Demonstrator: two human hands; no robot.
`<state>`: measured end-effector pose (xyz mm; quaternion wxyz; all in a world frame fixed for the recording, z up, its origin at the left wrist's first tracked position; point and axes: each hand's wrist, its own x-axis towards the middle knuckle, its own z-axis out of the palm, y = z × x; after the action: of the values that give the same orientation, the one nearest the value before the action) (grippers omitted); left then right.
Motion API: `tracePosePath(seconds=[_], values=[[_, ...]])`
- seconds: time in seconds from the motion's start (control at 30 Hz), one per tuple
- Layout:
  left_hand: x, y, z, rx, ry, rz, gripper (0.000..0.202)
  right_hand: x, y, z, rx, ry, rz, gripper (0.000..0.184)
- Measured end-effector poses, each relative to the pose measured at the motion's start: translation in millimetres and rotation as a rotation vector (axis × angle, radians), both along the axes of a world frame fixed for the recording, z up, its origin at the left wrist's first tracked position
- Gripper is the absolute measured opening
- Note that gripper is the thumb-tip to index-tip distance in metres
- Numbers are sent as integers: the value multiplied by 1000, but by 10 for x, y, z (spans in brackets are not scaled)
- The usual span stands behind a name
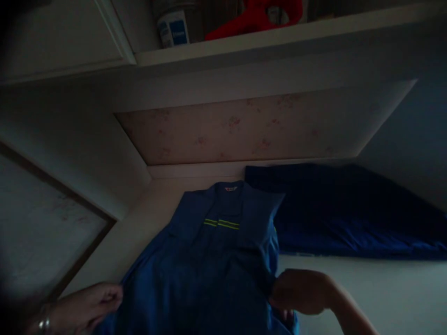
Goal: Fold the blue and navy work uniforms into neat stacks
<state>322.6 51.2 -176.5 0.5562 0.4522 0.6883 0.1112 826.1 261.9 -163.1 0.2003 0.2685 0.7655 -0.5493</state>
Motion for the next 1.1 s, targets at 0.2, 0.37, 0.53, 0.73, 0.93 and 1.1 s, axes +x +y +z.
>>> tracePosePath(seconds=[0.2,0.37,0.53,0.73,0.93,1.1], values=[[531,430,-371,499,244,105,39,-351,-14,195,487,33,-360,51],[1084,1103,-733,725,655,-9,62,-810,109,-59,1063,-47,-353,71],[999,1402,-1057,632,910,-91,67,-935,126,-318,1079,-84,-210,58],[260,1539,-1086,541,919,14,66,-806,482,-128,1018,219,-864,32],[-398,1464,-1096,506,920,217,65,-498,783,-274,519,568,-1747,50],[-672,1367,-1012,584,894,386,48,-907,117,-438,788,441,-1162,42]])
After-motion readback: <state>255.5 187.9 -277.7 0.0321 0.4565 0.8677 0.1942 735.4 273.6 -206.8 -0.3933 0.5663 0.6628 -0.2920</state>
